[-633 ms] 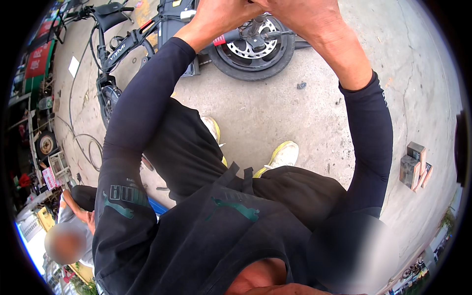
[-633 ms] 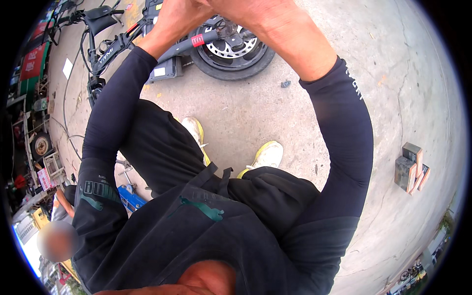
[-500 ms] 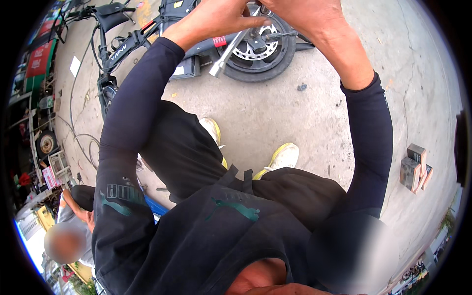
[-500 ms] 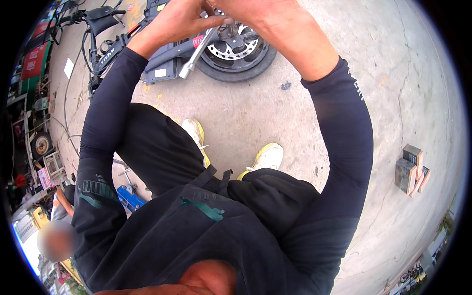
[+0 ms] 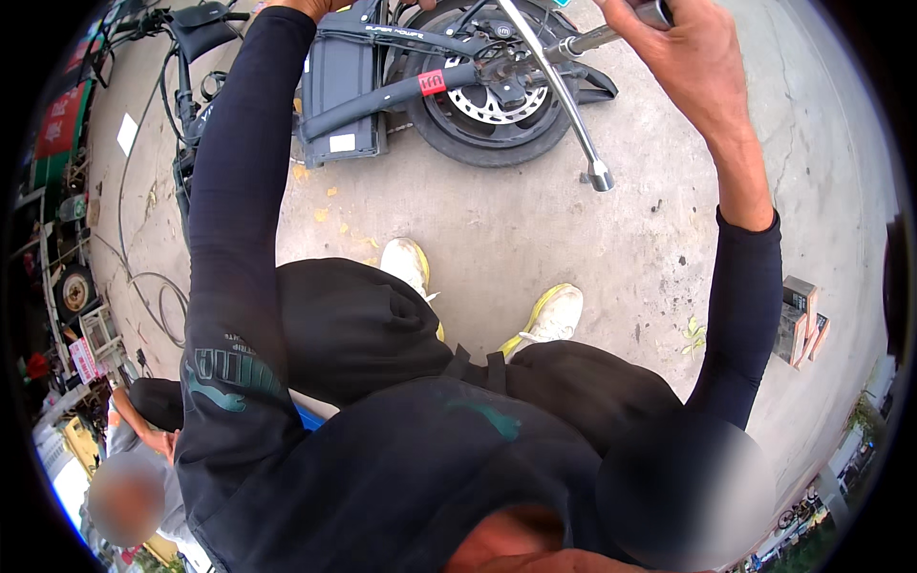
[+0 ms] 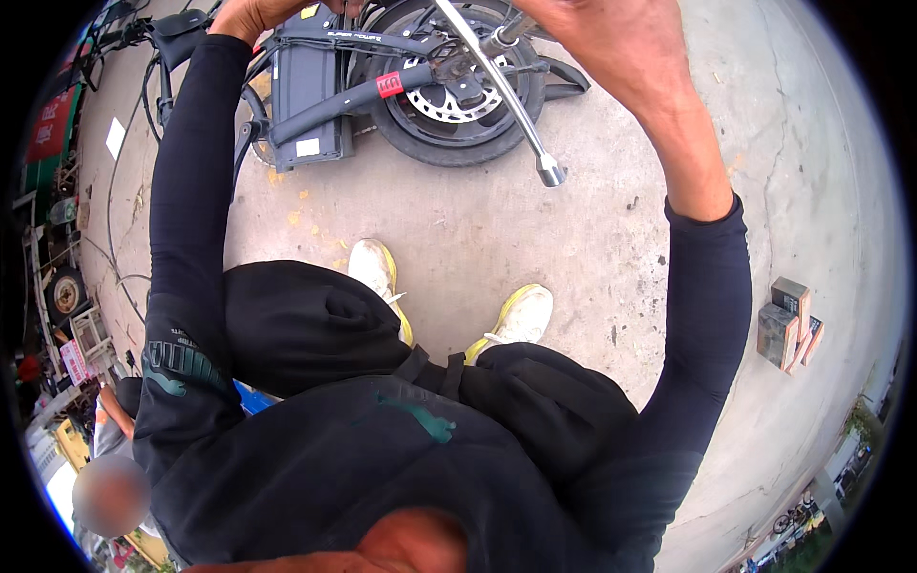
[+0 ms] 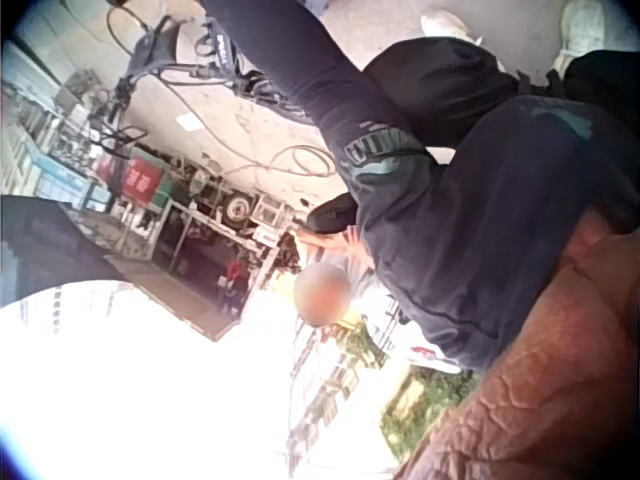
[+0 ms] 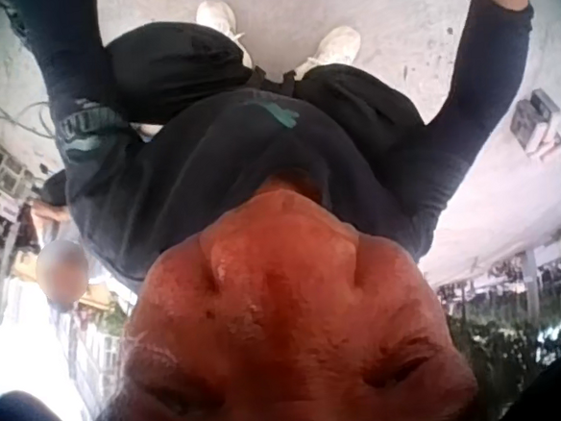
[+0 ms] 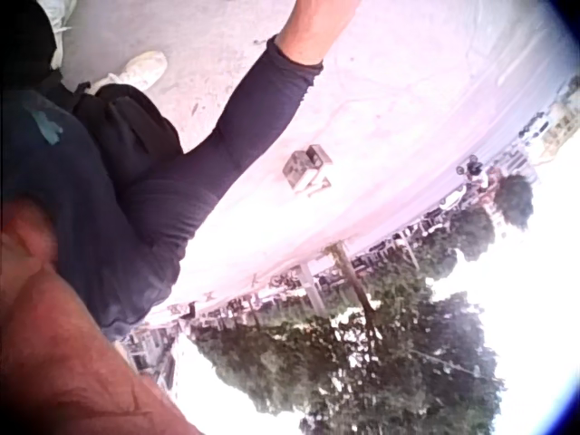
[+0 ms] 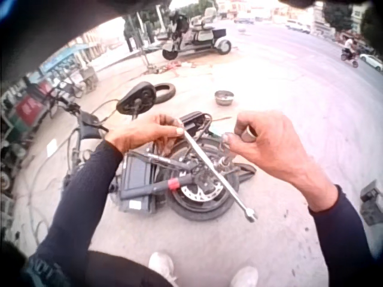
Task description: The person uses a socket wrench to loosen and remove bolts from the rear wheel of an electric bike. They then reposition the bike upright and continue to remove bolts from the front wheel area.
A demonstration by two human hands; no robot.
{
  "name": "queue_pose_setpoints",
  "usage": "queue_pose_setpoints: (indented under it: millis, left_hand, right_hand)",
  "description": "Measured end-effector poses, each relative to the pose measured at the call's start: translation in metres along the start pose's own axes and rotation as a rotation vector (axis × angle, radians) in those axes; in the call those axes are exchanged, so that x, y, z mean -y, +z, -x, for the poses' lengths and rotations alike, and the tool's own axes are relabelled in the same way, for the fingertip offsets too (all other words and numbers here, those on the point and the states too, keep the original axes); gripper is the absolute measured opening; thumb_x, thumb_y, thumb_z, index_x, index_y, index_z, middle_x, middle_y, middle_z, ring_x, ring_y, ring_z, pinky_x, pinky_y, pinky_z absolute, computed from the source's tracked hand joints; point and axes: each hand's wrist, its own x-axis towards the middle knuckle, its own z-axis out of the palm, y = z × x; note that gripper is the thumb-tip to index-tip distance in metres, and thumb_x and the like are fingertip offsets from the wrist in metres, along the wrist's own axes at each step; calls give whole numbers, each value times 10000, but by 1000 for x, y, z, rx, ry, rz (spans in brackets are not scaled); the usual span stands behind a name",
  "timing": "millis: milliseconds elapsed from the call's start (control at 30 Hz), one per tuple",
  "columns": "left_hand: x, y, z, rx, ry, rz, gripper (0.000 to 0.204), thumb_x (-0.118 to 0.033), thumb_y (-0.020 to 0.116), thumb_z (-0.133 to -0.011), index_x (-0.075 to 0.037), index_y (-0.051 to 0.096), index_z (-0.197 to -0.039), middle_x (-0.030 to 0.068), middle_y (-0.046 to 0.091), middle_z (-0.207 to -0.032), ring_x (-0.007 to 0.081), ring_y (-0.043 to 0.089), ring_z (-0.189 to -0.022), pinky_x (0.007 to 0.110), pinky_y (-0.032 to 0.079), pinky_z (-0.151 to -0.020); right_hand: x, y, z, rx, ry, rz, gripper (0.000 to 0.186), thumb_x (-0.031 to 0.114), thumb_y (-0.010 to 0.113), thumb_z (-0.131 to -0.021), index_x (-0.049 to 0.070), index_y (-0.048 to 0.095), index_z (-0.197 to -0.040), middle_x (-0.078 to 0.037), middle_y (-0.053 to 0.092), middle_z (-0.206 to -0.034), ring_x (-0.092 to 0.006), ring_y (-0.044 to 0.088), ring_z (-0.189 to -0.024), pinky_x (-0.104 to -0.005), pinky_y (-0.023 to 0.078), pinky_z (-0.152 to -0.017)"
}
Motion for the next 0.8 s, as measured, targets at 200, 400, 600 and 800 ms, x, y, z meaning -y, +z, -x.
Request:
queue_pose_setpoints:
  millis: [200, 400, 600, 800]
  left_hand:
    - [131, 47, -26, -6, -20, -663, 534, -212, 824, -831, -47, 612, -1292, 114, 672, -1199, 336, 663, -1104, 414, 554, -941]
    - [165, 100, -43, -163, 247, -747, 712, -111, 798, -825, -98, 465, -1454, 137, 534, -1424, 369, 573, -1278, 456, 498, -1055]
    - [171, 117, -52, -164, 353, -813, 830, -44, 753, -833, -294, 394, -1538, 116, 531, -1406, 352, 597, -1244, 457, 562, -961]
    - [196, 111, -60, -152, 418, -881, 745, -70, 717, -903, -311, 412, -1538, 114, 554, -1362, 342, 627, -1184, 451, 563, -957]
  right_hand:
    - [8, 9, -4, -46, 22, -76, 263, 128, 789, -848, 38, 586, -708, -79, 461, -509, -148, 399, -440, -335, 335, -444]
    - [28, 24, -19, -195, -203, 45, 234, 122, 781, -851, 53, 594, -729, -111, 492, -523, -183, 466, -431, -325, 368, -450]
    - [27, -17, -6, -203, -27, 119, 199, 96, 750, -890, 47, 632, -738, -73, 593, -545, -73, 449, -466, -280, 328, -446]
    - [6, -66, 80, -112, 112, 218, 249, 188, 812, -919, 39, 654, -797, 64, 492, -591, -23, 384, -567, -190, 261, -509]
